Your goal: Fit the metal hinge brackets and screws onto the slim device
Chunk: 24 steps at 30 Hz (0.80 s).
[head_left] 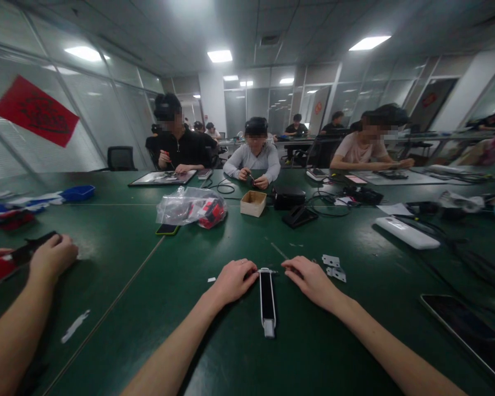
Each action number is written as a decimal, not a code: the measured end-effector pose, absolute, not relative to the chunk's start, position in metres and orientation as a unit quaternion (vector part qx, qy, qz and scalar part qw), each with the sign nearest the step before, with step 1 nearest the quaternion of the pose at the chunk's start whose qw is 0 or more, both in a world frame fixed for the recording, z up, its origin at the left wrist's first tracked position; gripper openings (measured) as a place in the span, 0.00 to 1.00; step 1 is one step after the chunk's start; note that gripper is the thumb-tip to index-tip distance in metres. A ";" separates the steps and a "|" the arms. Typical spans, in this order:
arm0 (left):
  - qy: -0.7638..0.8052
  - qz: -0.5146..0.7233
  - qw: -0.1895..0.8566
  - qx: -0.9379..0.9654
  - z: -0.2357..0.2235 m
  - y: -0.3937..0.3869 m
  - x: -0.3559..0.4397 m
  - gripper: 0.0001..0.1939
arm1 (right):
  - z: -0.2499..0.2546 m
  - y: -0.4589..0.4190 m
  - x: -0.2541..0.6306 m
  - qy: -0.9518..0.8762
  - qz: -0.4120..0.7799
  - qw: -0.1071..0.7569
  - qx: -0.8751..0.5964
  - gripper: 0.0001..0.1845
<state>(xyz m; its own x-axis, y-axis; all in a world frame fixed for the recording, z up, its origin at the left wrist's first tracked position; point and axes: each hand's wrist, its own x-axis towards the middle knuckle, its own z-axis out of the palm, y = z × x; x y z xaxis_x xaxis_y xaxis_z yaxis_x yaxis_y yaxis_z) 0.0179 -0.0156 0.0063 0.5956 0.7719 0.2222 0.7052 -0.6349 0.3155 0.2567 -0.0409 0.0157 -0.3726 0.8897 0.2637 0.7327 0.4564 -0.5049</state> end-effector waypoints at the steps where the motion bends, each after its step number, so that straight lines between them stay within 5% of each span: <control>1: 0.416 0.172 0.097 0.888 0.006 -0.016 0.018 0.10 | 0.016 -0.042 0.253 -0.814 0.157 0.255 -0.498 0.11; 24: 0.416 0.176 0.097 0.887 0.004 -0.015 0.018 0.09 | 0.006 -0.041 0.241 -0.797 0.190 0.291 -0.494 0.10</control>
<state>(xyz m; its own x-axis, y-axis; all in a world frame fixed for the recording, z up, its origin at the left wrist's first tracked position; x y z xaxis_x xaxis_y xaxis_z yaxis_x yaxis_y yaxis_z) 0.0180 -0.0145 0.0038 0.5924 0.7716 0.2317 0.7030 -0.6355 0.3193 0.2412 -0.0406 0.0058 -0.3426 0.8977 0.2771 0.6765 0.4404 -0.5903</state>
